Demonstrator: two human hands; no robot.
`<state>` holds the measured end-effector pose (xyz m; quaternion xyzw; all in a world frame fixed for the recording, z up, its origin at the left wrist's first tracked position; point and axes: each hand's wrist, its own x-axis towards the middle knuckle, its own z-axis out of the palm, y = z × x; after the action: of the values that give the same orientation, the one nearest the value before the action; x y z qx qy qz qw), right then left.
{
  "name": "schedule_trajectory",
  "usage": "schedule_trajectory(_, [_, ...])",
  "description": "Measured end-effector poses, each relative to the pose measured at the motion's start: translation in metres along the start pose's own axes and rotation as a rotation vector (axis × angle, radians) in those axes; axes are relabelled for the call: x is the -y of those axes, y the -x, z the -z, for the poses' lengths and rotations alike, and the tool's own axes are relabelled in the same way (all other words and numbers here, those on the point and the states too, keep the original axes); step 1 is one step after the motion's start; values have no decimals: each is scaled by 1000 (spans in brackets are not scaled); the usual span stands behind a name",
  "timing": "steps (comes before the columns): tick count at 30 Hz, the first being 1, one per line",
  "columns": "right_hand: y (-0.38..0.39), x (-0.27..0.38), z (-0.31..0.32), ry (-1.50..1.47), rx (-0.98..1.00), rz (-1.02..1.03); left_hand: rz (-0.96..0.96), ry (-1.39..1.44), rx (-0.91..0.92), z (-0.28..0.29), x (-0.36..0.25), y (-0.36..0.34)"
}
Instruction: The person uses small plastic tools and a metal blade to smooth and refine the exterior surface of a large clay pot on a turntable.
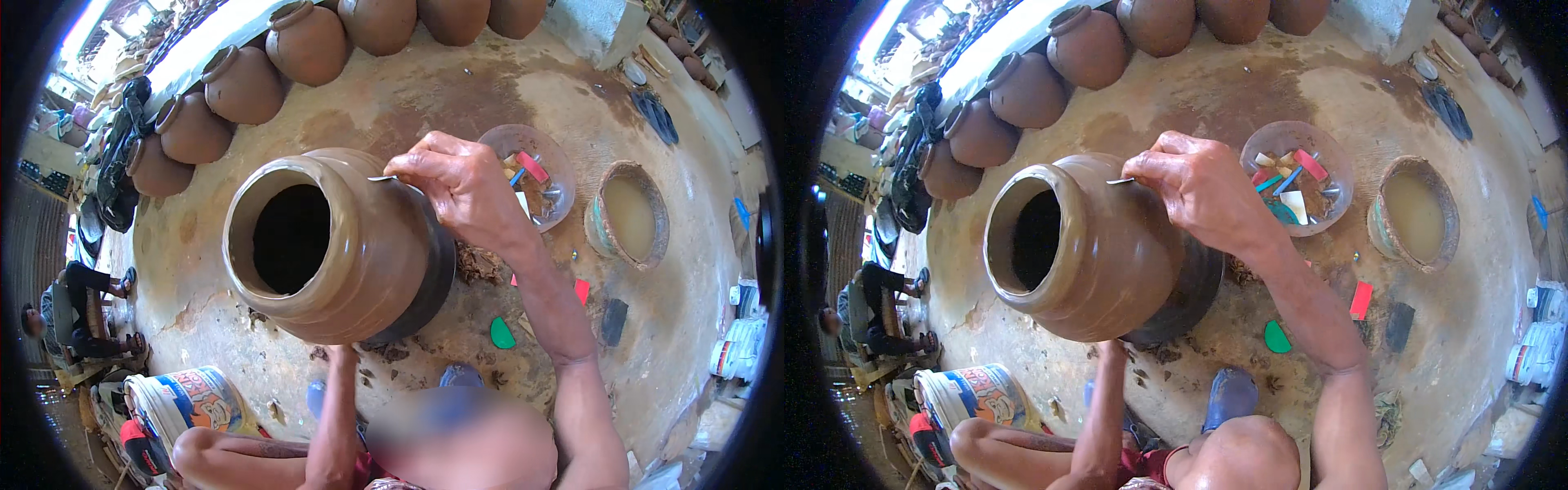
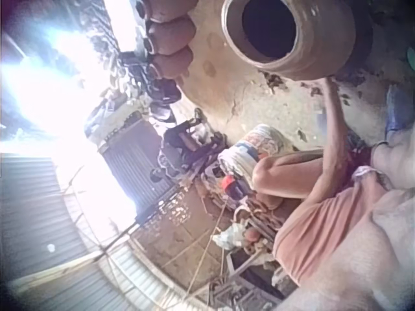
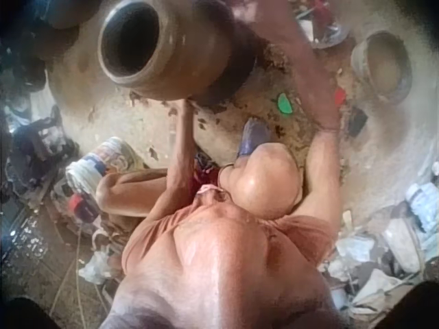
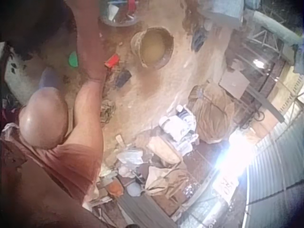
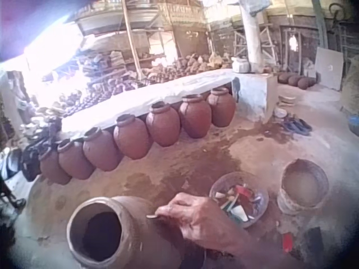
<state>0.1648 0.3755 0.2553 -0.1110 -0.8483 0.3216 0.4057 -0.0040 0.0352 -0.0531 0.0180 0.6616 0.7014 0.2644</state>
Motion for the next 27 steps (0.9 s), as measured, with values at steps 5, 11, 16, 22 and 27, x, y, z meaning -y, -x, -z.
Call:
schedule_trajectory(5, [15, 0, -2, -13, 18, -17, 806, 88, 89, -67, -20, 110])
schedule_trajectory(11, [13, 17, -6, 12, 37, -19, 214, 183, 174, -13, -51, 3])
schedule_trajectory(16, [19, 25, -8, 3, 24, -39, 345, 48, -193, -57, -32, 51])
schedule_trajectory(22, [31, 30, 1, 48, 28, -105, 766, 33, 110, -78, -27, 117])
schedule_trajectory(27, [27, 37, -7, 73, -18, -54, 278, 30, 39, 3, -44, 0])
